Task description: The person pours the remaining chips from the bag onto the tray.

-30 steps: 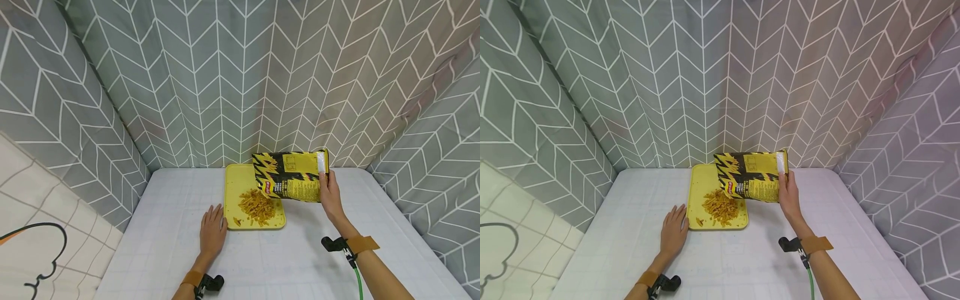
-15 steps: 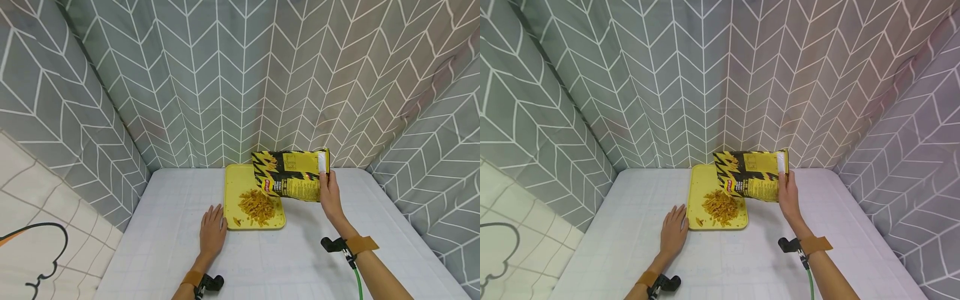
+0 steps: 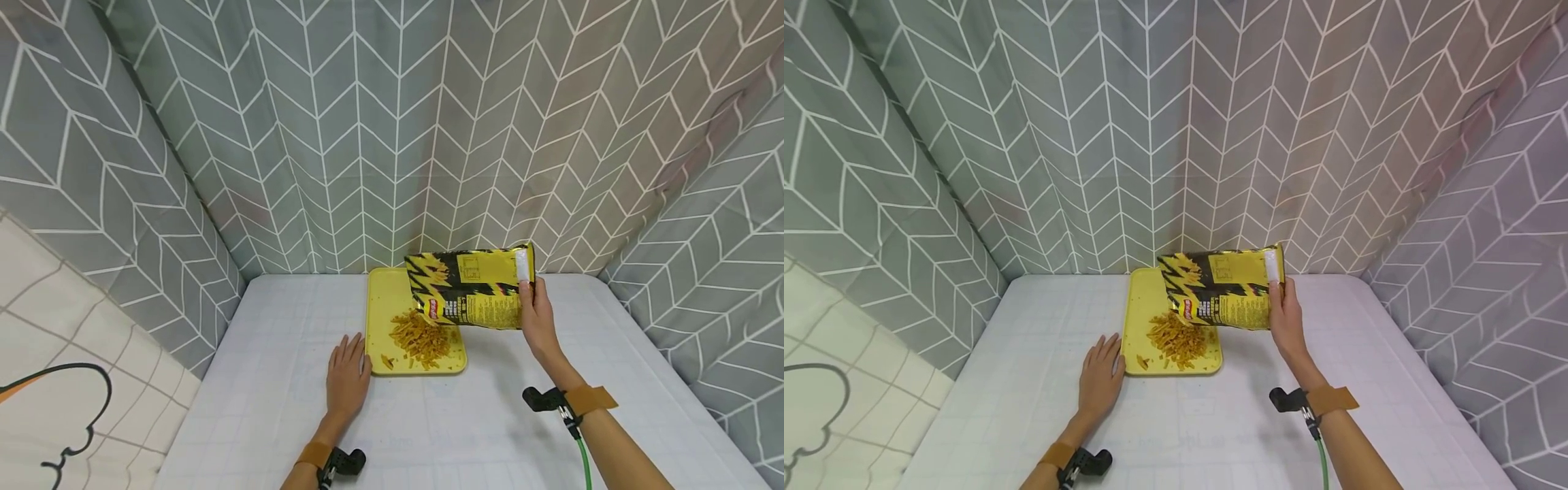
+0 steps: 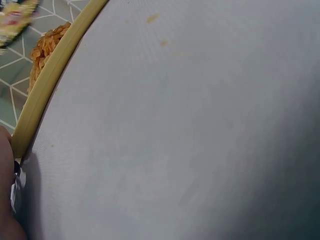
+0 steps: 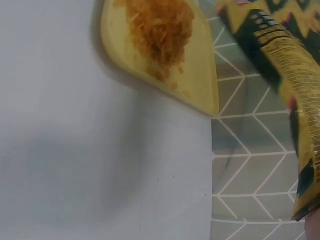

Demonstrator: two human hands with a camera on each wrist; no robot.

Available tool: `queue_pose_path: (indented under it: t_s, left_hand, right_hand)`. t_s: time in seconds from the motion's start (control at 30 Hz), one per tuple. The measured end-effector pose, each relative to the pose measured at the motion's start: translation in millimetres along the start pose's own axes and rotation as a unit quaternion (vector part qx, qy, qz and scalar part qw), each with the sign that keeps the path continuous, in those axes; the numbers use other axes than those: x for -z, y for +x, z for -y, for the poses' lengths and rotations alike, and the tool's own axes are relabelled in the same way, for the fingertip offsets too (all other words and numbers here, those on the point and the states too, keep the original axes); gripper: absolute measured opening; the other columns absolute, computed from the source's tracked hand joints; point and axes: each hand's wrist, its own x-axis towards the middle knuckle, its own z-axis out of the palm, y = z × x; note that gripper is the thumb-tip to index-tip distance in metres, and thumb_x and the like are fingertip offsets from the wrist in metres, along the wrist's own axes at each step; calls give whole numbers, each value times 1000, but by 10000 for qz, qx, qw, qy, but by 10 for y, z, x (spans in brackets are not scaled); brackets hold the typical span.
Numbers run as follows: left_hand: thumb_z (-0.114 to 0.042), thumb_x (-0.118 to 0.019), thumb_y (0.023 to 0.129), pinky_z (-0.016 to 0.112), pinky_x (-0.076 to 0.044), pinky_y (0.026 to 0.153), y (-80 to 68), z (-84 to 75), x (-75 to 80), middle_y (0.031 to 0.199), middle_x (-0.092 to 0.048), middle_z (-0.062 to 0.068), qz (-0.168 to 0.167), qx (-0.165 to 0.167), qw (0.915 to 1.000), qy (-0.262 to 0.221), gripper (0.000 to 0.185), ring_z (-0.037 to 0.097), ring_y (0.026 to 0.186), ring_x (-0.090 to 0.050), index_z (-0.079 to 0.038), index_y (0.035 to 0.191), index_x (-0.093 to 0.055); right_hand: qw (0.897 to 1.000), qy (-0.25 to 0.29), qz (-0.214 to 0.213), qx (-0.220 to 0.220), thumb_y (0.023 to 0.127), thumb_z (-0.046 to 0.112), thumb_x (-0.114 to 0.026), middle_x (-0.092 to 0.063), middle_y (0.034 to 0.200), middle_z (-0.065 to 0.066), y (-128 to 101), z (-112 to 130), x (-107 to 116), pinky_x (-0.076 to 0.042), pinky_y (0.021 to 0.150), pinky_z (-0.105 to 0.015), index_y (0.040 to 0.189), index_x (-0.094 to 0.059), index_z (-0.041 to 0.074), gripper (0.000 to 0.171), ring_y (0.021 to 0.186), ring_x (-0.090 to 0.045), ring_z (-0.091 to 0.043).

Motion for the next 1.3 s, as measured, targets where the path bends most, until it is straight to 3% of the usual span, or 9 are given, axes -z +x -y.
queue_pose_path:
  t_s: [0.13, 0.3, 0.53, 0.7, 0.9, 1.07, 1.13, 1.3]
  left_hand:
    - [-25, -51, 105, 53, -28, 130, 0, 3, 0, 157, -53, 10, -64, -30, 10000, 6, 46, 35, 154, -38, -5, 147, -56]
    - [-25, -51, 106, 53, -28, 130, 0, 1, 11, 158, -52, 9, 15, -9, 10000, 26, 46, 35, 154, -37, -5, 147, -55]
    - [-26, -51, 106, 53, -28, 130, -1, -5, 14, 157, -53, 10, -13, -24, 10000, 67, 46, 35, 154, -38, -5, 147, -56]
    - [-26, -51, 106, 53, -28, 130, 0, -11, 7, 157, -53, 10, -16, -35, 10000, 45, 46, 35, 154, -38, -5, 147, -56]
    - [-25, -52, 105, 53, -30, 129, -8, -12, -2, 155, -55, 10, -141, -43, 9999, 91, 45, 36, 152, -40, -4, 145, -58]
    - [-26, -51, 106, 53, -29, 129, -3, -16, 7, 157, -53, 9, -48, 17, 9999, 120, 46, 35, 154, -38, -6, 146, -56]
    - [-27, -50, 106, 52, -28, 130, -1, -14, 10, 157, -53, 9, 25, 48, 9999, 156, 46, 34, 155, -37, -6, 147, -56]
    - [-28, -50, 107, 51, -28, 131, 4, -14, 23, 158, -52, 8, 82, 67, 9997, 208, 47, 33, 155, -37, -7, 148, -55]
  right_hand:
    - [9998, -180, 19, 29, 111, 48, -29, -56, 115, -15, 1, 1, 2, -51, 65, -19, 147, -34, 8, 54, 81, -55, -5]
    - [9992, 225, -188, -289, 110, 51, -28, -54, 115, -6, 1, -1, 5, -52, 68, -16, 146, -34, 10, 54, 84, -55, -1]
    - [9999, 39, -54, -105, 111, 49, -28, -55, 117, -8, 13, -50, 28, -52, 69, -14, 145, -33, 8, 53, 85, -55, 0]
    - [9979, 454, -276, -359, 110, 50, -27, -52, 115, 2, 12, -46, 42, -51, 71, -14, 146, -32, 12, 53, 88, -54, 0]
    - [9999, -2, 66, -107, 111, 46, -25, -53, 120, -12, 9, -20, 68, -48, 70, -17, 148, -30, 6, 54, 87, -52, -2]
    - [9974, 613, -234, -308, 110, 50, -25, -53, 116, 3, 20, -28, 65, -51, 69, -16, 147, -31, 15, 52, 88, -55, 0]
    - [9982, 478, -226, -269, 111, 50, -25, -53, 114, 3, 14, -42, 58, -51, 69, -16, 148, -31, 15, 51, 88, -56, -1]
    - [9985, -479, -27, 244, 112, 44, -25, -56, 110, -16, -3, -73, 49, -46, 64, -21, 146, -34, 4, 53, 81, -51, -10]
